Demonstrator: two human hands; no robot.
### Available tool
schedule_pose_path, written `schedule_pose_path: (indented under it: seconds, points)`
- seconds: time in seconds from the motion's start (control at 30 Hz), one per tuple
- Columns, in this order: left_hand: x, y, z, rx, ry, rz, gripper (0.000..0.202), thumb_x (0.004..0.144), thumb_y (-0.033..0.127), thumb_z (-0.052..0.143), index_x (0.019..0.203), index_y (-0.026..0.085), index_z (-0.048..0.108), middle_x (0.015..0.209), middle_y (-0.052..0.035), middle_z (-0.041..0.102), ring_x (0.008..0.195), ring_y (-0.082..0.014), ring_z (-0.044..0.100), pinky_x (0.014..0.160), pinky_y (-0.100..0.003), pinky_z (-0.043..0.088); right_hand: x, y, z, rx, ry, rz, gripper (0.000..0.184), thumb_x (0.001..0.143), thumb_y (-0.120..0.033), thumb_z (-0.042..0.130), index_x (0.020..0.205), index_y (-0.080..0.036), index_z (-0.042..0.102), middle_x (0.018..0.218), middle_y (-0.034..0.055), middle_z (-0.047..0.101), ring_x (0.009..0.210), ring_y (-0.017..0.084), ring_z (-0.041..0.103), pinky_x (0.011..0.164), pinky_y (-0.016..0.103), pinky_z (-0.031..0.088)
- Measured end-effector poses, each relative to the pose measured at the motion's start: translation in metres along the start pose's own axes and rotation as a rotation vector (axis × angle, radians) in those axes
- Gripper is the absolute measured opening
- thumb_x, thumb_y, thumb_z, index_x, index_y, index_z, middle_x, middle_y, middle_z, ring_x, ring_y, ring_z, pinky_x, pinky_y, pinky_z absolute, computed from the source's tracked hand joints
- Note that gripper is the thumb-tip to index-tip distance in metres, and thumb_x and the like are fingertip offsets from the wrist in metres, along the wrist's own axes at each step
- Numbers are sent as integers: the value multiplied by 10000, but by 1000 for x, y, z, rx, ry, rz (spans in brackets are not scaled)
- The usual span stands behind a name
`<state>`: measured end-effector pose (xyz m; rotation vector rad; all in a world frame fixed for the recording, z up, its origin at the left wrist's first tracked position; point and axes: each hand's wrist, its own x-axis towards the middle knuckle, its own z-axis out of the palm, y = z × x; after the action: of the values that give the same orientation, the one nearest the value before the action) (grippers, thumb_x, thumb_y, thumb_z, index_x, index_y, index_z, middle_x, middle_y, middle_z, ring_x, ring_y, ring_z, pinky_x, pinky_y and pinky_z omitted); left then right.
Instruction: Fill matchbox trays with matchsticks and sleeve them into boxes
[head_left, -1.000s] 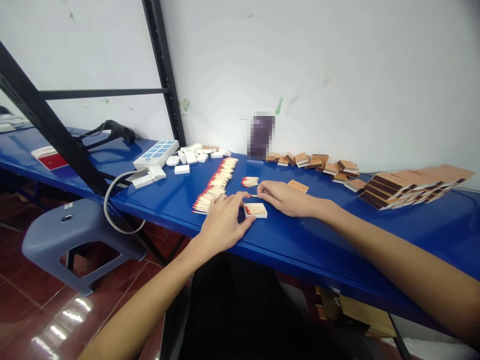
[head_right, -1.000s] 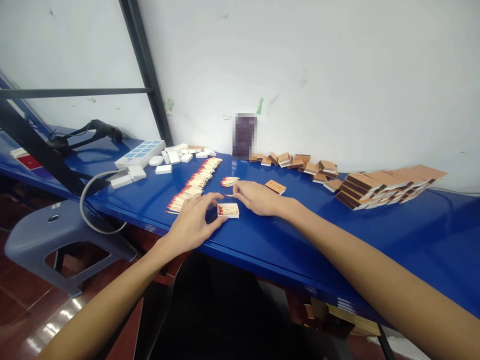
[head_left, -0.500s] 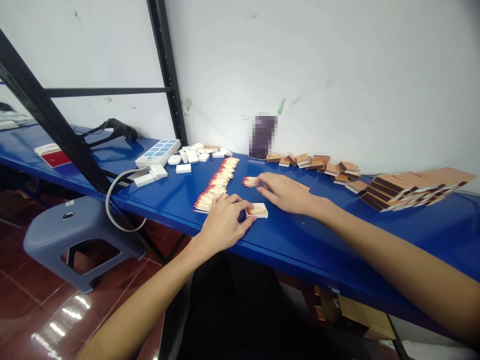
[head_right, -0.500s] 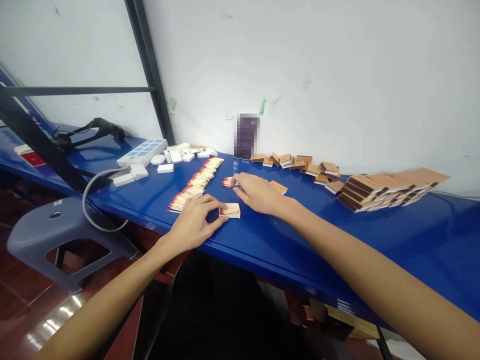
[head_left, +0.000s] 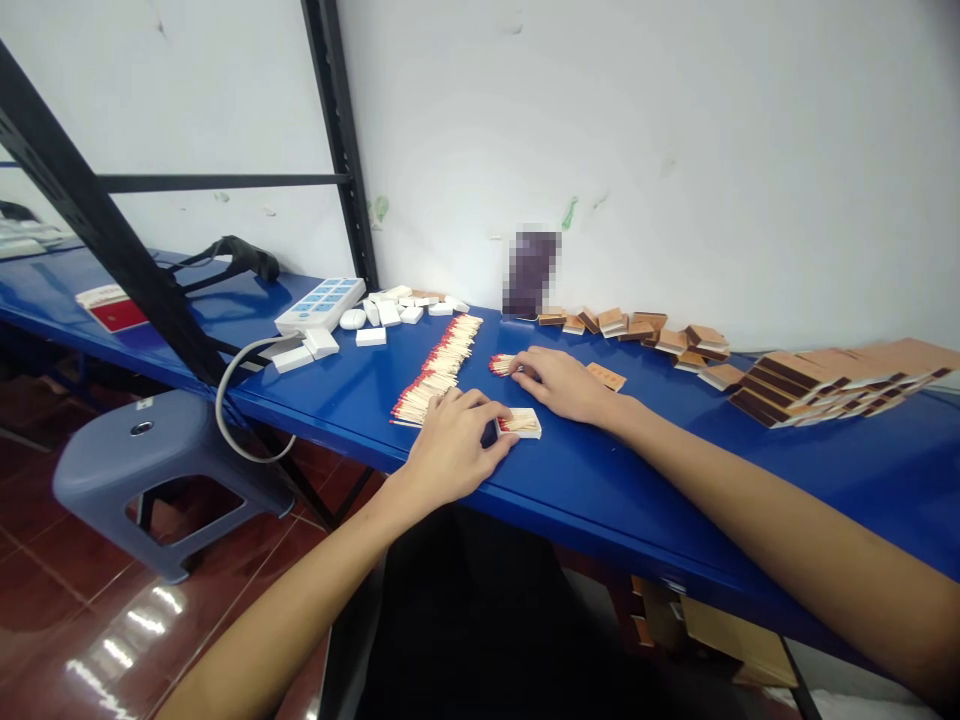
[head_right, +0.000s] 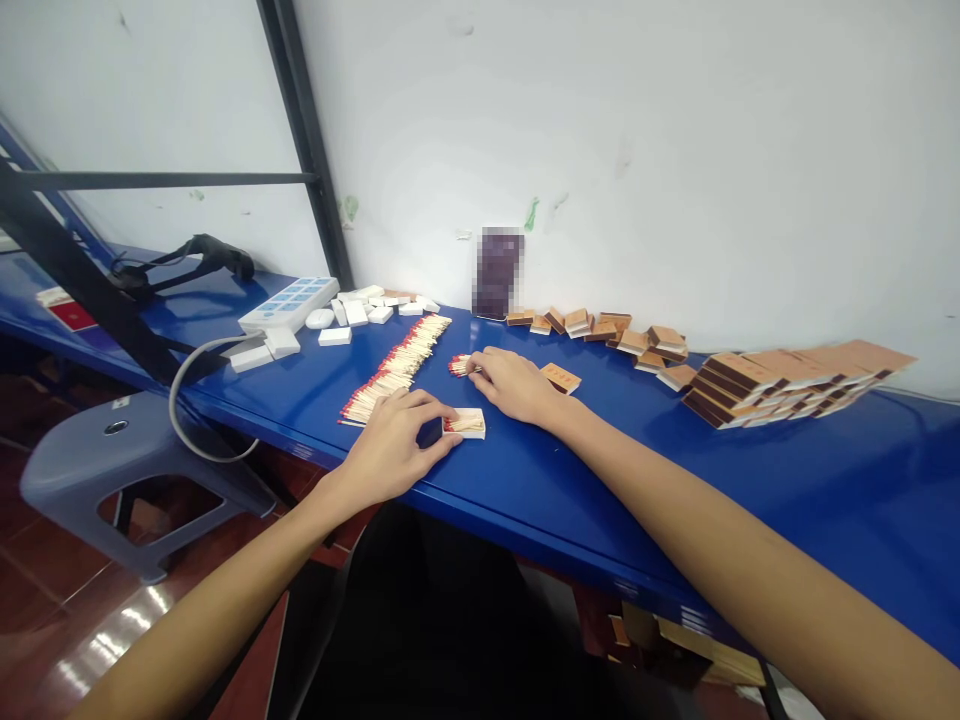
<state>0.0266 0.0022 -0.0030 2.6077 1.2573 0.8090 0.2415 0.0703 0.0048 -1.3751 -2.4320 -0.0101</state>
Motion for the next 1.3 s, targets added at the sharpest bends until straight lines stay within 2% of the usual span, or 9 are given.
schedule_pose_path:
  seconds: [0.43, 0.53, 0.6, 0.73, 0.9, 1.0, 1.07, 1.17, 1.3]
  points:
    - [1, 1, -1, 15, -14, -2, 200, 918, 382, 607, 1022, 237, 698, 1029, -36, 665, 970, -246, 569, 921, -437, 408, -2, 2, 5, -5, 32, 35, 328, 989, -279, 434, 1157, -198, 705, 957, 90, 670, 840, 220, 605, 735, 327, 406]
    - [1, 0, 0, 17, -11, -3, 198, 918, 384, 606, 1014, 238, 699, 1026, -35, 663, 968, -244, 570, 917, -432, 408, -1, 3, 6, 36, 42, 42, 289, 980, -261, 446, 1123, -195, 689, 996, 87, 684, 880, 224, 613, 738, 322, 409]
    - [1, 0, 0, 19, -11, -3, 195, 917, 383, 608, 1018, 241, 698, 1026, -31, 663, 967, -241, 574, 923, -429, 407, -1, 2, 4, 71, 37, 58, 239, 977, -270, 451, 1030, -191, 670, 958, 78, 689, 839, 218, 610, 696, 316, 403]
    - [1, 0, -1, 13, -12, -14, 236, 913, 381, 616, 1095, 241, 668, 1026, -29, 668, 995, -248, 579, 936, -426, 411, -3, 0, -2, 129, -49, 71, 197, 975, -302, 446, 859, -210, 575, 872, 59, 665, 773, 209, 591, 668, 317, 404]
    - [0, 1, -1, -9, 0, -13, 336, 910, 363, 622, 1219, 238, 578, 1057, -22, 671, 1022, -251, 573, 967, -435, 397, -14, -7, -11, 90, -149, 97, 198, 988, -301, 379, 903, -209, 532, 1009, 111, 633, 884, 244, 598, 770, 367, 440]
    - [0, 1, 0, -25, 3, -27, 376, 906, 351, 627, 1252, 240, 532, 1018, -11, 668, 1008, -248, 567, 966, -434, 391, -24, -16, -19, 138, -137, 80, 203, 992, -301, 361, 917, -203, 521, 995, 112, 632, 874, 239, 589, 783, 374, 440]
    - [0, 1, 0, -31, 4, -38, 390, 901, 348, 633, 1253, 232, 512, 998, -8, 671, 995, -250, 563, 957, -434, 389, -30, -24, -26, 180, -123, 37, 213, 999, -319, 354, 924, -204, 516, 970, 101, 632, 848, 226, 578, 763, 361, 432]
    - [0, 2, 0, -29, 9, -40, 391, 900, 344, 633, 1250, 231, 502, 995, -10, 675, 983, -252, 563, 942, -432, 389, -35, -36, -33, 241, -189, -30, 233, 1008, -357, 354, 928, -210, 517, 917, 71, 632, 783, 199, 559, 692, 326, 408]
    - [1, 2, -2, -3, -7, -22, 228, 908, 342, 620, 1116, 248, 605, 978, -13, 658, 972, -245, 568, 907, -409, 401, -35, -45, -35, 279, -231, -35, 245, 1006, -386, 385, 909, -211, 526, 869, 48, 634, 740, 181, 554, 656, 306, 389]
